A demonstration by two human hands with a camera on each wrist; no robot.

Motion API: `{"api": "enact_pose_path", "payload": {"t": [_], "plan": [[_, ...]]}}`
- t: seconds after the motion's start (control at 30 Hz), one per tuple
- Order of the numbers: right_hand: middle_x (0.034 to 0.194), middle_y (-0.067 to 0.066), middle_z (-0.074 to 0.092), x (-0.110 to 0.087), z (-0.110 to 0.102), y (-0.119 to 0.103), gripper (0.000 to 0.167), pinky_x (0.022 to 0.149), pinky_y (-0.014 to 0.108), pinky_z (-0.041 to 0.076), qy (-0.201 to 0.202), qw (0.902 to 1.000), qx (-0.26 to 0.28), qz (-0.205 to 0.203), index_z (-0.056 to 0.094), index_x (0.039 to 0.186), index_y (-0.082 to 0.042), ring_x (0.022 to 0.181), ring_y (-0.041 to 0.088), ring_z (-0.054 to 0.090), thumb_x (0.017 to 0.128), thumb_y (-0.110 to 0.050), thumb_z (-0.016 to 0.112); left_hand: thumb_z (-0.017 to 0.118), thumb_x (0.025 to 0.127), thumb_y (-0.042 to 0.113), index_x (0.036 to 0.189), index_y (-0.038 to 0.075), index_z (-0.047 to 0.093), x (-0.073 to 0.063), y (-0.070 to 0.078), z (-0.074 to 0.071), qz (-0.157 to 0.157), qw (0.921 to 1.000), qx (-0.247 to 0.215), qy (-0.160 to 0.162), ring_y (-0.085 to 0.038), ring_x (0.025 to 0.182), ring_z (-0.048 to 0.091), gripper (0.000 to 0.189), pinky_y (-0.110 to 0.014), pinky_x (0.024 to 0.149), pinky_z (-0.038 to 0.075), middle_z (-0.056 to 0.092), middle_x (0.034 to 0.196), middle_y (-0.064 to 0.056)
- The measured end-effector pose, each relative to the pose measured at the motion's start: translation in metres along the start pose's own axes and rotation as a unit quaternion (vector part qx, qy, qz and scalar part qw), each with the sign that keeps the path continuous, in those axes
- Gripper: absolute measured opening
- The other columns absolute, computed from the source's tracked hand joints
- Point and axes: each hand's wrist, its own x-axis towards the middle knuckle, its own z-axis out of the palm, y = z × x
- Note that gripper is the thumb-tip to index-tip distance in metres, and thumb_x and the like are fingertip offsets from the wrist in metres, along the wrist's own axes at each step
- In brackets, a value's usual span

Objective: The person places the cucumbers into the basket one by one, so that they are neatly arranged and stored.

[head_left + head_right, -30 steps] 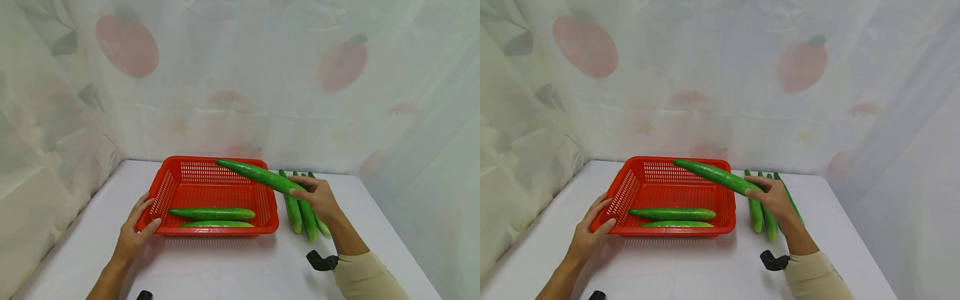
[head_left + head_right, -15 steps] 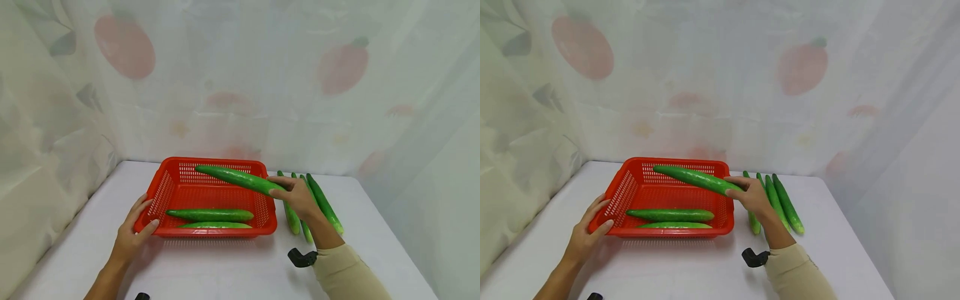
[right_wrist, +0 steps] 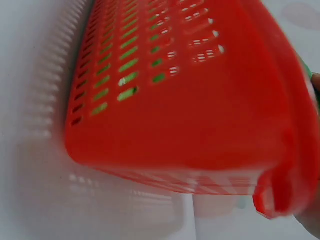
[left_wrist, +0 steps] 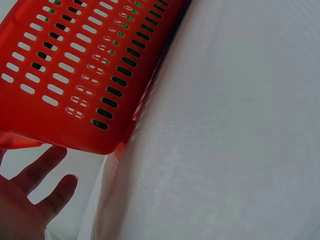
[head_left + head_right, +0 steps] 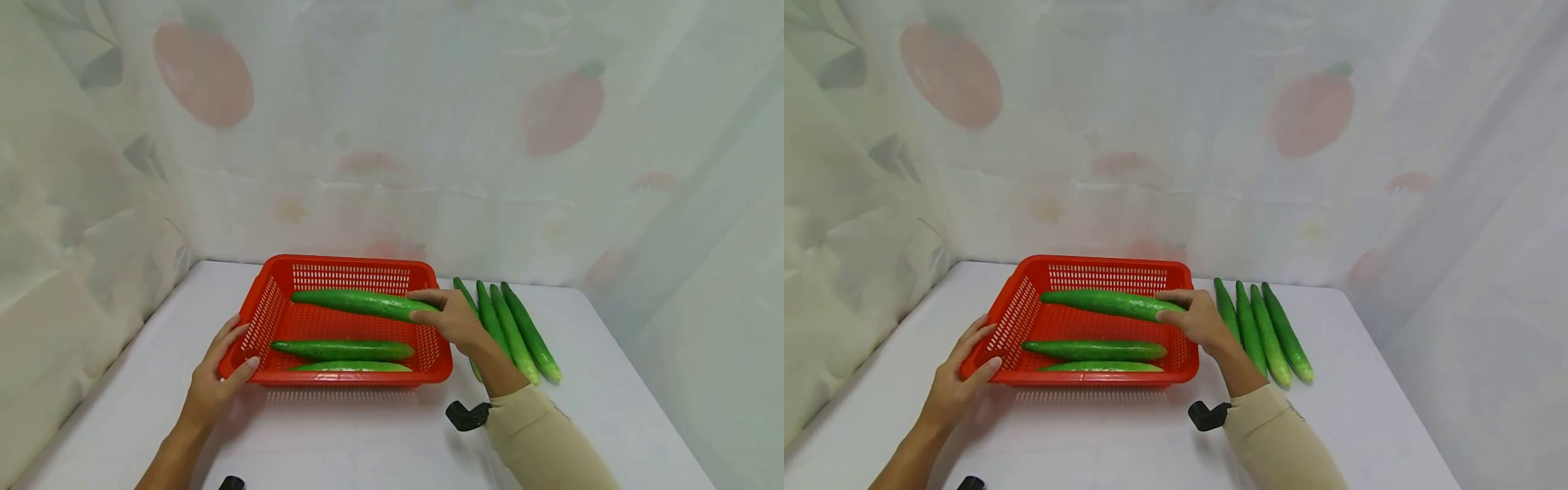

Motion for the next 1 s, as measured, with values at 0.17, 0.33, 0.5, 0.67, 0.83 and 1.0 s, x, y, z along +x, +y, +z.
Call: {"api": "enact_pose_path", "payload": {"t": [0.17, 0.33, 0.5, 0.67, 0.83, 1.0], "plan": [[0.111, 0.009, 0.063, 0.005, 0.007, 0.002, 0.034, 0.074, 0.035, 0.054, -0.011, 0.9996, -0.018, 0.018, 0.069, 0.118, -0.006, 0.092, 0.027, 0.058, 0.085, -0.011, 0.073, 0.065, 0.090, 0.010, 0.143, 0.010, 0.046, -0.001, 0.000, 0.000, -0.005, 1.0000, 0.002, -0.003, -0.005, 0.132, 0.031, 0.056, -0.008, 0.088, 0.036, 0.028, 0.154, 0.000], [0.108, 0.008, 0.064, 0.012, 0.013, 0.004, 0.033, 0.074, 0.036, 0.054, -0.029, 0.9983, -0.038, 0.034, 0.070, 0.119, -0.010, 0.090, 0.026, 0.060, 0.086, -0.012, 0.072, 0.065, 0.089, 0.010, 0.143, 0.011, 0.046, -0.001, -0.002, 0.000, -0.003, 1.0000, 0.004, -0.004, -0.005, 0.132, 0.032, 0.057, -0.008, 0.088, 0.037, 0.027, 0.154, 0.000], [0.107, 0.008, 0.064, 0.017, 0.019, 0.000, 0.033, 0.072, 0.035, 0.054, -0.038, 0.9968, -0.055, 0.044, 0.070, 0.119, -0.010, 0.089, 0.025, 0.059, 0.086, -0.011, 0.071, 0.065, 0.089, 0.011, 0.143, 0.011, 0.046, 0.000, -0.002, 0.000, -0.003, 1.0000, 0.008, -0.003, -0.004, 0.131, 0.032, 0.057, -0.008, 0.087, 0.037, 0.027, 0.154, 0.001], [0.105, 0.009, 0.064, 0.022, 0.024, 0.001, 0.032, 0.074, 0.038, 0.054, -0.049, 0.9962, -0.062, 0.038, 0.070, 0.117, -0.009, 0.090, 0.025, 0.059, 0.085, -0.009, 0.071, 0.065, 0.089, 0.010, 0.143, 0.010, 0.046, 0.000, -0.003, 0.000, -0.002, 1.0000, 0.005, -0.002, -0.004, 0.131, 0.032, 0.057, -0.008, 0.087, 0.037, 0.028, 0.154, -0.001], [0.103, 0.007, 0.067, 0.026, 0.028, 0.005, 0.030, 0.077, 0.041, 0.054, -0.061, 0.9958, -0.062, 0.028, 0.071, 0.115, -0.007, 0.089, 0.025, 0.060, 0.085, -0.006, 0.071, 0.066, 0.089, 0.009, 0.142, 0.010, 0.047, 0.000, -0.003, 0.000, 0.000, 1.0000, 0.005, 0.000, -0.003, 0.131, 0.032, 0.057, -0.008, 0.088, 0.037, 0.028, 0.154, -0.001], [0.103, 0.003, 0.068, 0.030, 0.032, 0.006, 0.029, 0.076, 0.036, 0.053, -0.069, 0.9939, -0.081, 0.029, 0.071, 0.114, -0.007, 0.091, 0.022, 0.060, 0.085, -0.007, 0.072, 0.065, 0.089, 0.006, 0.141, 0.007, 0.047, 0.001, -0.002, 0.000, 0.006, 0.9999, -0.010, 0.001, -0.004, 0.131, 0.033, 0.055, -0.008, 0.091, 0.035, 0.029, 0.154, -0.004]]}}
